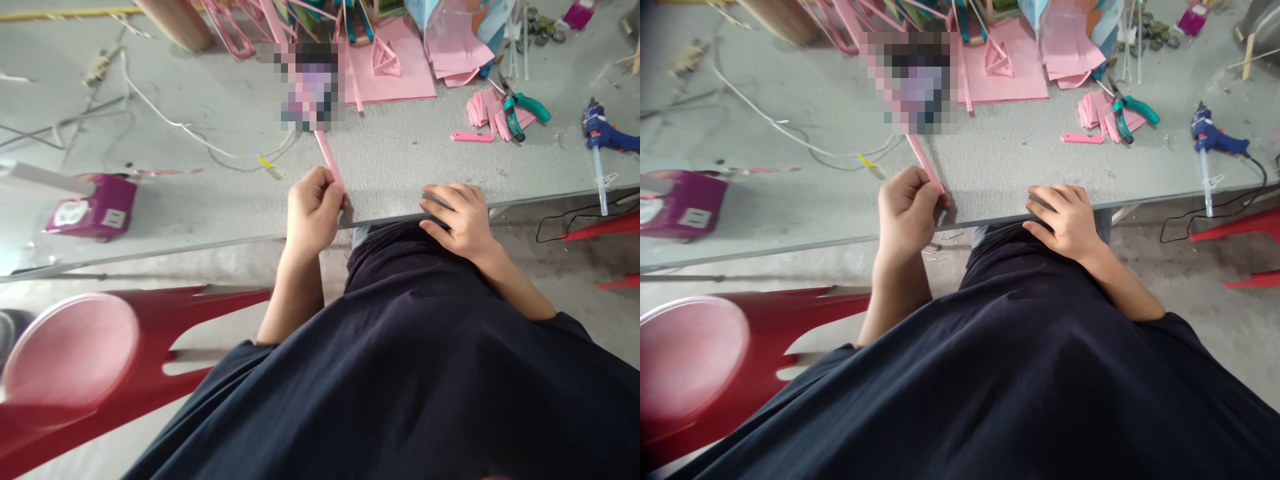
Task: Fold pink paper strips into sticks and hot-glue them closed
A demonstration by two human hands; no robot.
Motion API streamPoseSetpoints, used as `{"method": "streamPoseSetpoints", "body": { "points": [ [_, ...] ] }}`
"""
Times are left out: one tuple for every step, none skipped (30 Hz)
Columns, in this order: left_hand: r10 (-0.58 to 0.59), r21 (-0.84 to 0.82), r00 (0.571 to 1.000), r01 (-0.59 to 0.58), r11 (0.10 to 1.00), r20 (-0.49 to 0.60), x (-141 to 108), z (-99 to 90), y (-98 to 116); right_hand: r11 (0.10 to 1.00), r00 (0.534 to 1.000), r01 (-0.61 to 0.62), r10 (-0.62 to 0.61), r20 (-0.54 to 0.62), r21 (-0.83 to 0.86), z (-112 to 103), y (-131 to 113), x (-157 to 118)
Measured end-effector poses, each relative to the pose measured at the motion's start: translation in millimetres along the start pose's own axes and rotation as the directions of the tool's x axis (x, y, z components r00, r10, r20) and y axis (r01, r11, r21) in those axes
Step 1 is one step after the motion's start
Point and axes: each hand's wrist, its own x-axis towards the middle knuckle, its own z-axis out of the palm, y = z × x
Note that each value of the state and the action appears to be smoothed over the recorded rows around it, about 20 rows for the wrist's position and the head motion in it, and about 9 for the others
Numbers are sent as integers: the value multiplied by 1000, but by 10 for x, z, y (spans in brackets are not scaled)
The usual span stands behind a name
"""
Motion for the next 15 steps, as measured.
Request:
{"method": "streamPoseSetpoints", "body": {
  "points": [
    [2,4,1000,-2,1000,-1,3,2,-3,1000,1000,5,-5,-11,-2,2,2,1],
    [5,7,1000,-5,1000,-3,6,4,-5,1000,1000,7,-7,-12,-1,0,2,3],
    [7,8,1000,-7,1000,-5,8,5,-4,1000,1000,6,-6,-6,1,-5,-1,7],
    [8,10,1000,-8,1000,-6,10,6,-1,1000,1000,4,-4,8,1,-12,-8,11],
    [8,10,1000,-8,1000,-5,11,7,6,1000,1000,0,0,24,-4,-20,-20,15],
    [2,9,1000,-2,1000,-3,11,7,16,1000,999,-6,7,42,-18,-28,-38,20],
    [-8,8,1000,8,1000,-1,11,7,27,999,998,-15,17,60,-42,-35,-61,25],
    [-22,10,1000,22,1000,3,10,7,39,997,997,-24,30,77,-72,-39,-90,32],
    [-35,15,999,35,999,6,9,7,50,994,994,-34,45,95,-107,-41,-123,41],
    [-46,21,999,46,999,7,8,6,59,989,992,-45,62,114,-142,-39,-160,52],
    [-51,27,999,51,998,6,7,5,65,983,988,-55,79,132,-175,-34,-197,66],
    [-50,31,999,50,998,4,7,5,67,977,984,-64,95,148,-204,-26,-232,83],
    [-44,32,999,44,998,1,8,4,65,972,981,-71,109,161,-226,-15,-263,103],
    [-39,28,999,39,999,1,8,3,60,967,978,-80,123,170,-242,-2,-287,124],
    [-37,20,999,37,999,1,9,2,51,964,975,-89,135,174,-252,12,-303,144]
  ]
}}
